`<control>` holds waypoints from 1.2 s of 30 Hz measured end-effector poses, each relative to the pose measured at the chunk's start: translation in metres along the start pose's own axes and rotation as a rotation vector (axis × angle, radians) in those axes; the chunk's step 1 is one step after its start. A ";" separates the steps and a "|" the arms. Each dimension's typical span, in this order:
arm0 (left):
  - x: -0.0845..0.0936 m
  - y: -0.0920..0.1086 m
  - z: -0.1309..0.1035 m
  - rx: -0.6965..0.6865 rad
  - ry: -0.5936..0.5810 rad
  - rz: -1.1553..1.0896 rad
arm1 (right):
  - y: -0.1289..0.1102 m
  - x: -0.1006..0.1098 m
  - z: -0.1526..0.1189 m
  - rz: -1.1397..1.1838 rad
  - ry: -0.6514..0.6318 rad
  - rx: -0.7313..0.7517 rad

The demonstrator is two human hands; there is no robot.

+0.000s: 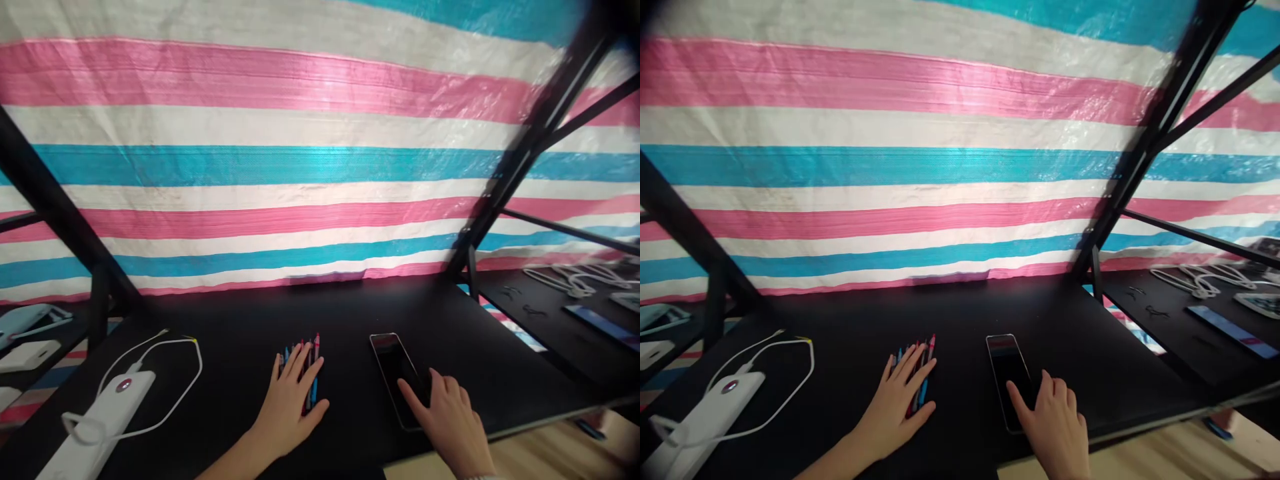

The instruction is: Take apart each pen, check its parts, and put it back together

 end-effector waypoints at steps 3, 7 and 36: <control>-0.007 0.018 0.008 0.021 0.009 0.007 | -0.008 0.000 -0.013 -0.070 -0.018 -0.024; -0.012 0.024 0.011 0.061 0.038 0.048 | -0.028 0.001 -0.013 -0.082 -0.036 -0.036; 0.013 0.026 -0.013 -0.033 0.144 -0.080 | 0.018 0.012 -0.011 0.689 0.071 0.281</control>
Point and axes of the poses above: each hand's wrist, its own z-axis towards the middle knuckle, its own x-axis out of the back of the hand, y = z × x, the point moved 2 cm from there along z, towards the middle knuckle, and after that the axes turned 9 degrees about -x, right-handed, at the moved point
